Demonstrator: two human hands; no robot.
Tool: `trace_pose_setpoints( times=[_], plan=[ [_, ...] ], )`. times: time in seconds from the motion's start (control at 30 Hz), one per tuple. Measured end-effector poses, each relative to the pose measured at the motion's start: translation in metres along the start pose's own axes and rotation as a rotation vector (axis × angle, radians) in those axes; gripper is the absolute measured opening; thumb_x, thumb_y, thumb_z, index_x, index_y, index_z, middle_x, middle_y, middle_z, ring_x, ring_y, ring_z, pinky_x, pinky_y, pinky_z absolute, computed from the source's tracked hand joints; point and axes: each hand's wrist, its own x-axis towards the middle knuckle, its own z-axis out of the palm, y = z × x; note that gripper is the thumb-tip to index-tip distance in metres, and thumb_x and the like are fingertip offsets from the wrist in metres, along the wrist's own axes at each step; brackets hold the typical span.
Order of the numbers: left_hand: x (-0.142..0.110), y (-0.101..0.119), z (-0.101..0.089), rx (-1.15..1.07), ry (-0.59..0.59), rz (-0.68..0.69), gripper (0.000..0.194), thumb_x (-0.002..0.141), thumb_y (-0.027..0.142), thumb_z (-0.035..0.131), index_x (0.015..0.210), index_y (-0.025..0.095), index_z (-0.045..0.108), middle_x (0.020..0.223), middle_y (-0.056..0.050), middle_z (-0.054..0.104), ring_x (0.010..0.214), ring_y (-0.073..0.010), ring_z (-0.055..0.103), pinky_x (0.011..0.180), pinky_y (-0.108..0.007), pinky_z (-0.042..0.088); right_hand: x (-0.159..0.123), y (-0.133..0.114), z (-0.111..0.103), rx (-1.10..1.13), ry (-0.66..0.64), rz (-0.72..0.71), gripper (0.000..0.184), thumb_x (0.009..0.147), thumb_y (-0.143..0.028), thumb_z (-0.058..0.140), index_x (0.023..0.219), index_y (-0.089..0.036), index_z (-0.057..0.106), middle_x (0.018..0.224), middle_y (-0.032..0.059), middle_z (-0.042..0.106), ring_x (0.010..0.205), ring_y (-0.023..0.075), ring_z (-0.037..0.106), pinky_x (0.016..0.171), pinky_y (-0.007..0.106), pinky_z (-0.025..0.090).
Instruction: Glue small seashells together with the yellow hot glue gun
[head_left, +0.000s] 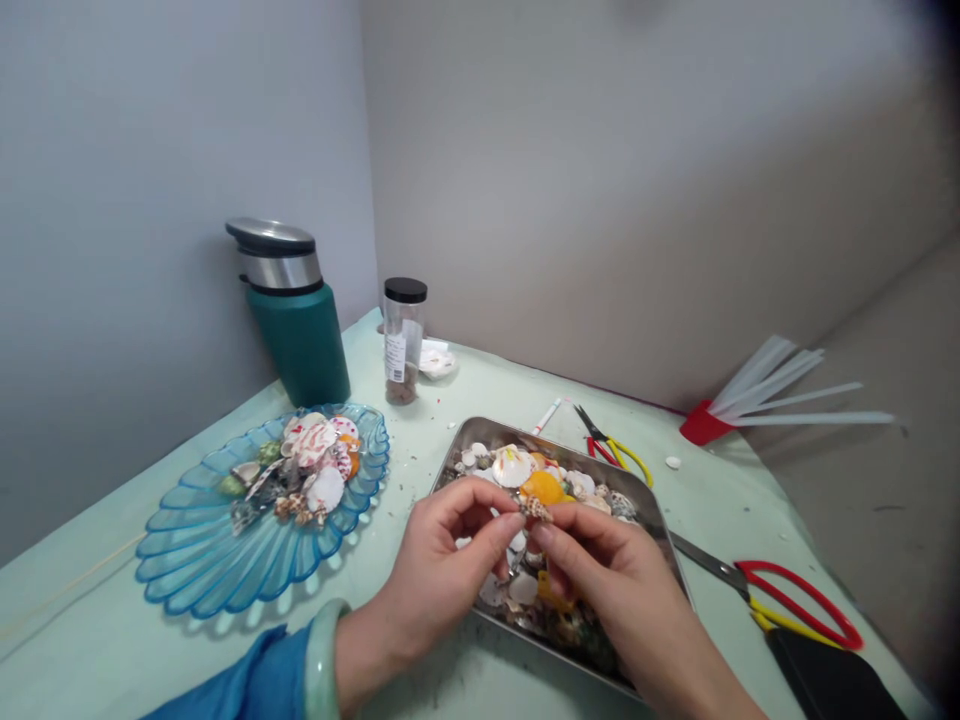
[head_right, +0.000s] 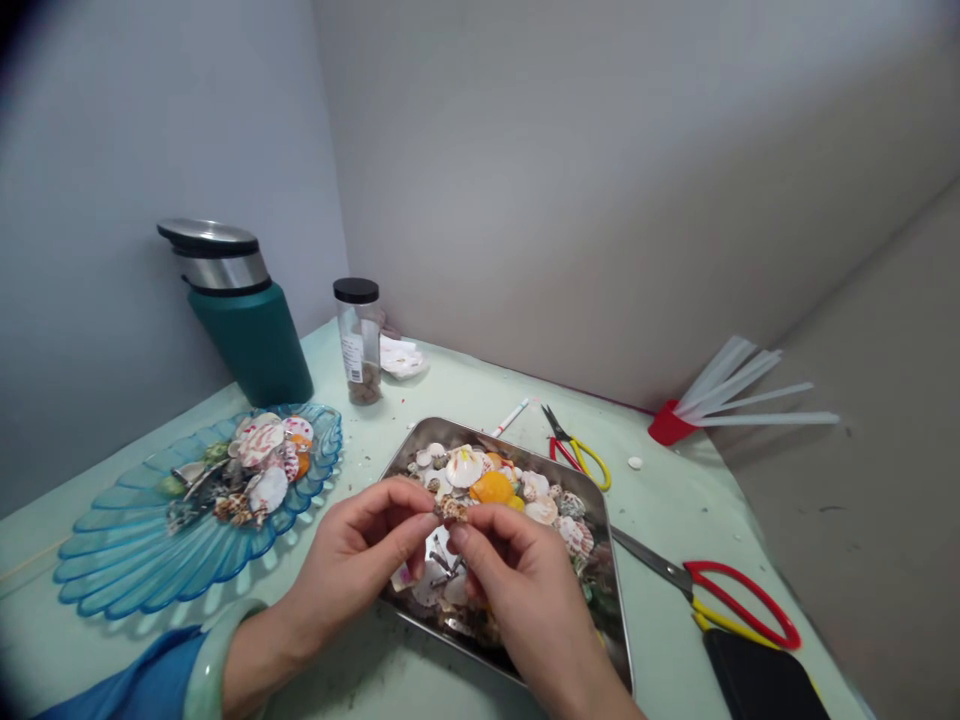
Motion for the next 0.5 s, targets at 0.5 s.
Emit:
trace_pose_setpoints(
  times=[0.5],
  plan=[
    [0.002,0.001,-0.001,-0.018,0.010,-0.054,0.015,0.075,0.028,0.067,0.079,0.015,0.060,0.050,0.005,0.052,0.041,-0.0072,0.048,0.042,-0.017,0.037,-0.003,0.013,-0.002,-0.423,0.172,-0.539,0.011,0.083,-0.021,0.060,0.076,-0.021,0.068,0.075,0.0015,0.069,0.070,0.0165,0.062,0.065,0.025,0.048]
  ],
)
